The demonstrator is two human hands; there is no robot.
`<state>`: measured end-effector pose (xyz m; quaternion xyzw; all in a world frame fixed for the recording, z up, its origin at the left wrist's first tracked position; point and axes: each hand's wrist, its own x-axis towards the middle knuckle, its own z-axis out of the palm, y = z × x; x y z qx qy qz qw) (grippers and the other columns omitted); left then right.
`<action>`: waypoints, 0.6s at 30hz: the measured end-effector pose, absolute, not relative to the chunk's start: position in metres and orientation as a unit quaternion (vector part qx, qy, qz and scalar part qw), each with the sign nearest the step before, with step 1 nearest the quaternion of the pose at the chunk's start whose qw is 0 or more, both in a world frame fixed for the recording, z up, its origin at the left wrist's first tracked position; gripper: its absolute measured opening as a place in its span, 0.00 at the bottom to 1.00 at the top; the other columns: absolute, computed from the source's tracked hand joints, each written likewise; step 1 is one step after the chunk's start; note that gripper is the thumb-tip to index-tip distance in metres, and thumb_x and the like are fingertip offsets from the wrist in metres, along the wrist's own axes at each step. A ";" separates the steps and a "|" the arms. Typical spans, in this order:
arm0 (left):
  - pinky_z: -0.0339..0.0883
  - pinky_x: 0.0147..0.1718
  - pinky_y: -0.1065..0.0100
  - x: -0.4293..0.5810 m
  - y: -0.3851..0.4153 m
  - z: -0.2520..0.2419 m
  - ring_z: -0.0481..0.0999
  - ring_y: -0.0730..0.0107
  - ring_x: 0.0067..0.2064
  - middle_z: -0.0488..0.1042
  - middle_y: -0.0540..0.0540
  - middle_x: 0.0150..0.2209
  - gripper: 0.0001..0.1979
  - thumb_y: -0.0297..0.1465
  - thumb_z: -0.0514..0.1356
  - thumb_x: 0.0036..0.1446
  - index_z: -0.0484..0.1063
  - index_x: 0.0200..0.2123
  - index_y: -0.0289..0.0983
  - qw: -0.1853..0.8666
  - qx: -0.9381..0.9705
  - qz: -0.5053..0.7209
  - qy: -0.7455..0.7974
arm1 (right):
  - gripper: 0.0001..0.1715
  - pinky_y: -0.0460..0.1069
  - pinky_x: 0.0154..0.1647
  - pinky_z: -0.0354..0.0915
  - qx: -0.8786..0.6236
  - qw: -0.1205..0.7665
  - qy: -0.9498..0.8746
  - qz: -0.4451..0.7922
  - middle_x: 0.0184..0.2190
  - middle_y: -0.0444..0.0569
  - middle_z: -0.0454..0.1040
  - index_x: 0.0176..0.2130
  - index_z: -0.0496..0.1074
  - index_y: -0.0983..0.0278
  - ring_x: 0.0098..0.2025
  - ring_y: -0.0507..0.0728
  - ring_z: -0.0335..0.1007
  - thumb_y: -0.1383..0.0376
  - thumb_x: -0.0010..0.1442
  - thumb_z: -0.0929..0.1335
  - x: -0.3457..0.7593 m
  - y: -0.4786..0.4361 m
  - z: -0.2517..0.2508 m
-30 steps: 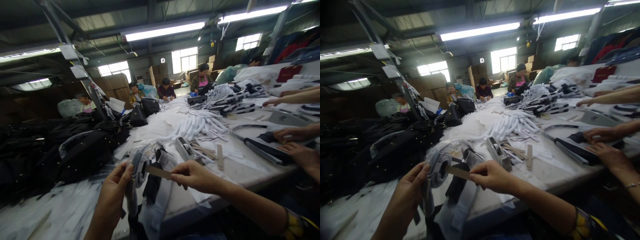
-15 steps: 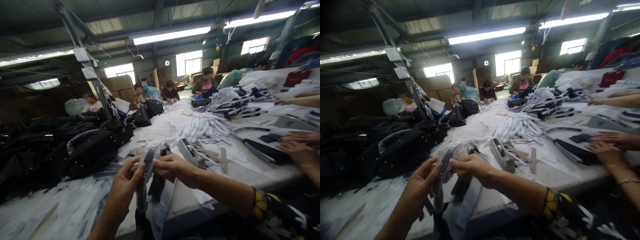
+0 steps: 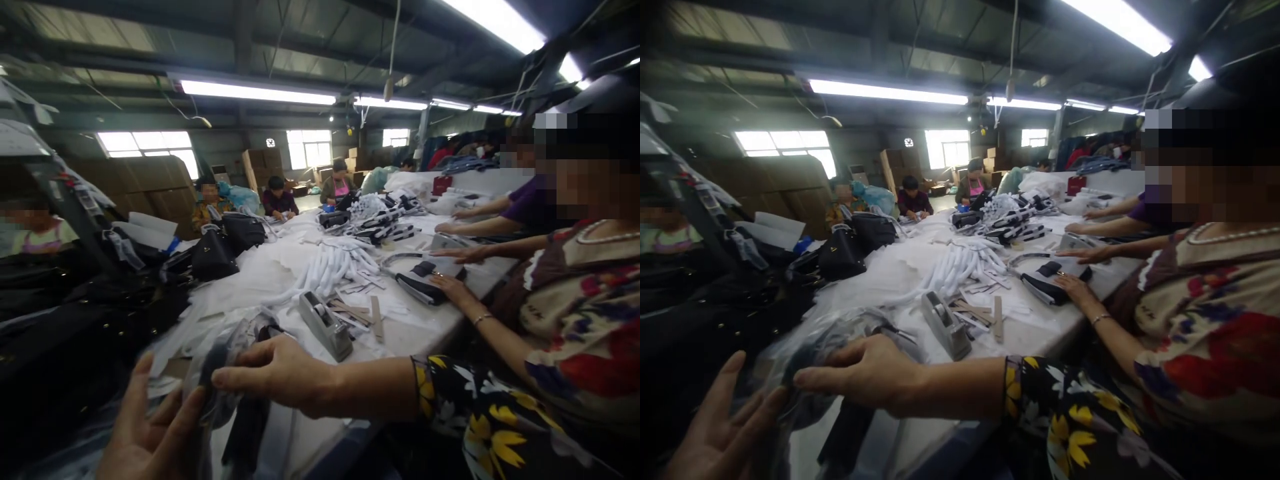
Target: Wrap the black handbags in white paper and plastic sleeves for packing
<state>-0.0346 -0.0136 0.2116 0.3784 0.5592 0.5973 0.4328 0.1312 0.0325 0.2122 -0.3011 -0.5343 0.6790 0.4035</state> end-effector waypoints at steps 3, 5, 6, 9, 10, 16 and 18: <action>0.77 0.29 0.72 -0.026 -0.020 0.223 0.84 0.63 0.36 0.82 0.53 0.39 0.55 0.38 0.75 0.41 0.49 0.68 0.60 0.461 0.352 0.607 0.543 | 0.30 0.46 0.34 0.63 -0.264 0.364 -0.489 0.747 0.28 0.46 0.74 0.31 0.80 0.69 0.29 0.50 0.65 0.43 0.50 0.75 0.140 0.035 0.210; 0.76 0.33 0.73 -0.022 -0.022 0.227 0.83 0.64 0.39 0.82 0.52 0.40 0.55 0.37 0.75 0.41 0.51 0.68 0.56 0.467 0.339 0.627 0.524 | 0.31 0.47 0.39 0.66 -0.230 0.350 -0.416 0.807 0.33 0.50 0.76 0.35 0.81 0.69 0.35 0.53 0.69 0.43 0.53 0.73 0.145 0.035 0.207; 0.76 0.35 0.74 -0.021 -0.023 0.227 0.83 0.65 0.40 0.82 0.51 0.41 0.53 0.37 0.75 0.41 0.53 0.68 0.53 0.470 0.335 0.635 0.513 | 0.29 0.48 0.42 0.67 -0.215 0.350 -0.390 0.824 0.36 0.51 0.77 0.37 0.81 0.69 0.37 0.54 0.70 0.46 0.54 0.74 0.147 0.034 0.205; 0.74 0.41 0.74 -0.019 -0.025 0.227 0.81 0.64 0.46 0.81 0.47 0.46 0.45 0.37 0.74 0.44 0.61 0.65 0.45 0.469 0.341 0.644 0.499 | 0.20 0.48 0.47 0.66 -0.187 0.368 -0.409 0.813 0.37 0.50 0.78 0.43 0.81 0.68 0.39 0.53 0.72 0.58 0.54 0.77 0.147 0.029 0.198; 0.74 0.43 0.72 -0.018 -0.026 0.226 0.81 0.63 0.47 0.80 0.45 0.47 0.41 0.38 0.73 0.46 0.64 0.62 0.43 0.461 0.348 0.644 0.502 | 0.19 0.48 0.48 0.66 -0.181 0.377 -0.436 0.797 0.37 0.50 0.79 0.44 0.81 0.67 0.39 0.53 0.72 0.60 0.54 0.77 0.145 0.026 0.197; 0.75 0.46 0.64 -0.019 -0.029 0.218 0.80 0.54 0.49 0.81 0.41 0.45 0.25 0.41 0.70 0.50 0.75 0.49 0.36 0.386 0.449 0.619 0.516 | 0.17 0.54 0.51 0.67 -0.198 0.456 -0.522 0.694 0.37 0.49 0.78 0.45 0.79 0.64 0.43 0.58 0.73 0.56 0.60 0.73 0.130 0.011 0.199; 0.74 0.47 0.63 -0.021 -0.029 0.213 0.80 0.55 0.48 0.81 0.41 0.45 0.23 0.41 0.69 0.52 0.75 0.48 0.36 0.354 0.488 0.608 0.518 | 0.16 0.53 0.47 0.68 -0.229 0.473 -0.529 0.666 0.35 0.48 0.77 0.41 0.79 0.64 0.42 0.59 0.74 0.55 0.59 0.74 0.125 0.010 0.198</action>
